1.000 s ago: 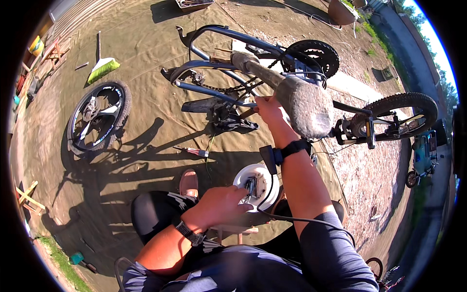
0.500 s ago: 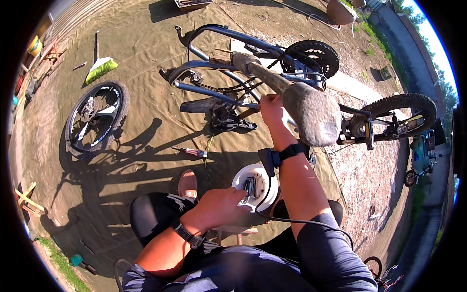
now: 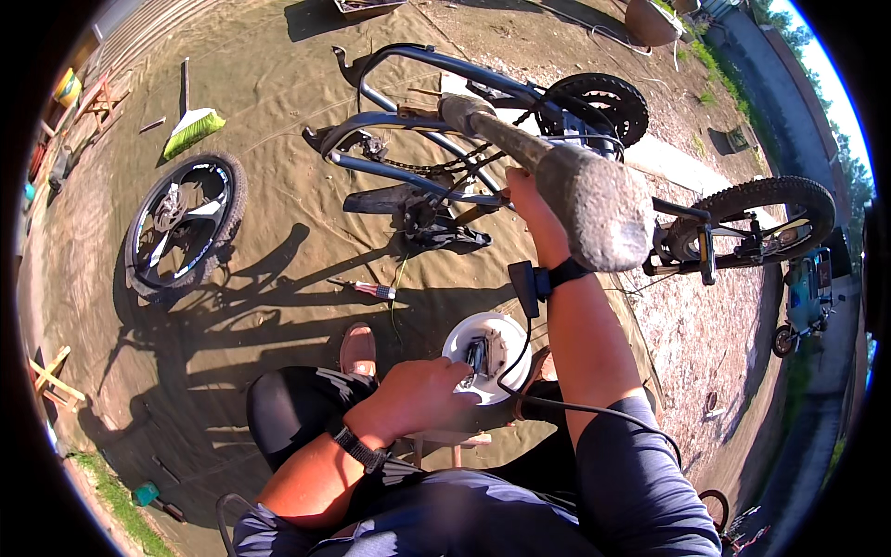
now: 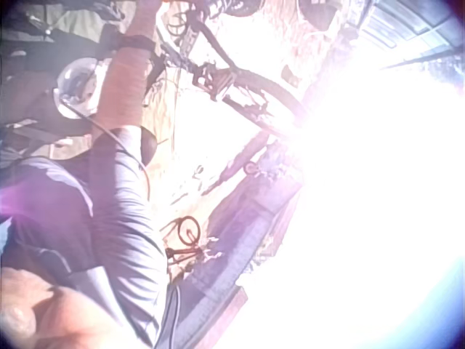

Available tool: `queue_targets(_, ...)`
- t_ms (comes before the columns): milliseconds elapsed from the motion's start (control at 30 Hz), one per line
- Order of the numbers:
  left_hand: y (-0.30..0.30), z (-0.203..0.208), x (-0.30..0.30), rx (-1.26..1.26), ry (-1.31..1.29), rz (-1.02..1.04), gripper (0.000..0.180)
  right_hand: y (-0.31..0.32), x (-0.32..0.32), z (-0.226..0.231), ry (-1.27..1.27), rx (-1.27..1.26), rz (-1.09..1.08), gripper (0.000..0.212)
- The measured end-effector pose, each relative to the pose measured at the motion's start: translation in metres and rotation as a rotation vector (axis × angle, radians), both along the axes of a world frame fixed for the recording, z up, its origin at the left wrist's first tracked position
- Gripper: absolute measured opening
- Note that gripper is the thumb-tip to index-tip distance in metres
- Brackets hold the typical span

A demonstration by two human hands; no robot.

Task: The person manipulates a bicycle brake caliper and handles small metal components by hand over a bucket before attempting to thread a cable and fit the caliper to the frame.

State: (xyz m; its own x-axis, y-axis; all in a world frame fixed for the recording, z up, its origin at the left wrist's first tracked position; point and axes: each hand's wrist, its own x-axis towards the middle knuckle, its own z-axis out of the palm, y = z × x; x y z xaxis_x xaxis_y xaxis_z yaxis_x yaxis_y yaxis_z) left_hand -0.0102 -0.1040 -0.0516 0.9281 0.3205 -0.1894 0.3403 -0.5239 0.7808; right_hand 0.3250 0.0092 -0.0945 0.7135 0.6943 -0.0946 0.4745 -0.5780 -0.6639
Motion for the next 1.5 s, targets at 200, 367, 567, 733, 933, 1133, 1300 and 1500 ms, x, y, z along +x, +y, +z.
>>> queue_targets(200,0.0,0.002,0.003,-0.025,0.026,-0.012,0.043,-0.025,-0.035,0.07,-0.2,-0.045,0.111,0.061)
queue_targets(367,0.001,0.001,0.003,-0.025,0.031,-0.013,0.043,-0.03,-0.048,0.1,-0.368,-0.22,0.183,0.057)
queue_targets(567,0.002,0.001,0.003,-0.034,0.023,-0.002,0.043,-0.043,-0.061,0.121,-0.528,-0.269,0.273,0.048)
queue_targets(733,0.0,0.001,0.007,-0.029,0.011,-0.02,0.042,-0.046,-0.072,0.146,-0.539,-0.454,0.305,0.04)
queue_targets(933,0.002,0.001,0.005,-0.019,0.007,-0.003,0.043,-0.038,-0.081,0.133,-0.6,-0.542,0.335,0.025)
queue_targets(1133,0.004,0.001,0.0,-0.011,0.021,0.009,0.044,-0.031,-0.059,0.082,-0.923,-0.647,0.588,0.024)
queue_targets(1300,0.002,0.001,0.004,-0.009,0.015,-0.008,0.044,-0.018,-0.014,0.009,-0.675,-0.506,0.435,0.025)
queue_targets(1500,0.001,0.003,0.005,-0.007,0.016,-0.011,0.044,-0.019,-0.005,0.008,-0.619,-0.52,0.445,0.029)
